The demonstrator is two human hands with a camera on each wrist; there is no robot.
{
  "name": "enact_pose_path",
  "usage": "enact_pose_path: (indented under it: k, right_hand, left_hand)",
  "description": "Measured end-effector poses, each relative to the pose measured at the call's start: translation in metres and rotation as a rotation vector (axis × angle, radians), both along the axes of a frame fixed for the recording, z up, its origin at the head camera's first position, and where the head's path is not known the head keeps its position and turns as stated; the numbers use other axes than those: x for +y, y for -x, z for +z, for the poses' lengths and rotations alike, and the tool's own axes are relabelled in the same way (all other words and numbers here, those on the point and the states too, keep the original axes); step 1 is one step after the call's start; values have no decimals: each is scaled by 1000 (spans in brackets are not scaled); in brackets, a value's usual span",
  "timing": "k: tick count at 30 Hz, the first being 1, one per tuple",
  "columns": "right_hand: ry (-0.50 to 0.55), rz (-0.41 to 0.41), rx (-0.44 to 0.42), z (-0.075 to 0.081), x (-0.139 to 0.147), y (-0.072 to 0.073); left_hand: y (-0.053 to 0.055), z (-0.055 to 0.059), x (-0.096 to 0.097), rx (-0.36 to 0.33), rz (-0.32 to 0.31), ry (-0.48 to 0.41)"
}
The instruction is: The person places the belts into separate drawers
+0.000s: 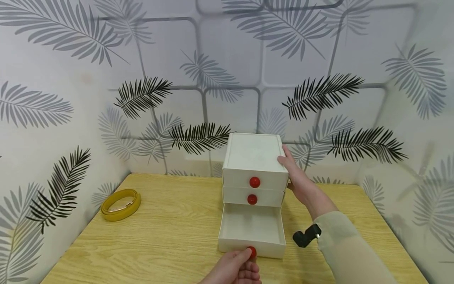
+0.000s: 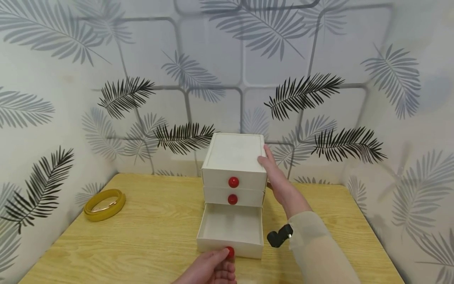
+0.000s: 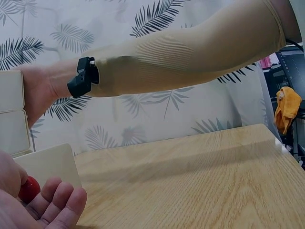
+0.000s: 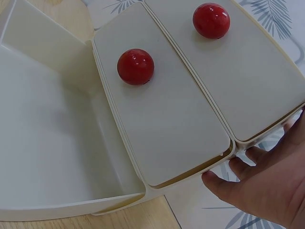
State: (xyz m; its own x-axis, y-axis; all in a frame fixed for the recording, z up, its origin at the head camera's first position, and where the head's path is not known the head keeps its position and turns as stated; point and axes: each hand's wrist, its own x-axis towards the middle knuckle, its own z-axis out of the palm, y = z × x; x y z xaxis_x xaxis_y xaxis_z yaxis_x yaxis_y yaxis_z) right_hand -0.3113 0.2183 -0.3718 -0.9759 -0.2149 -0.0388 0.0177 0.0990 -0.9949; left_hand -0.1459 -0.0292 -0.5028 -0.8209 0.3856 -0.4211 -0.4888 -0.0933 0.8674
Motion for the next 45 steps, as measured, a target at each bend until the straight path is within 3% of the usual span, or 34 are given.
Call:
enact_pose_path:
  k: [18,19,31,45]
  right_hand:
    - [-10,1,0,0,-1,-1]
    - [-10,1,0,0,-1,-1]
    - [0,-2,-1,0,0,0]
    - [-6,-3,7,-1,1,-2]
  left_hand:
    - [-4,-9,-1,26,-16,-27]
    - [-6,-5,0,32,-10,-12]
    - [-8,-4,-2,21,-20,-13]
    - [-6,-6,-3,6,-36,-22]
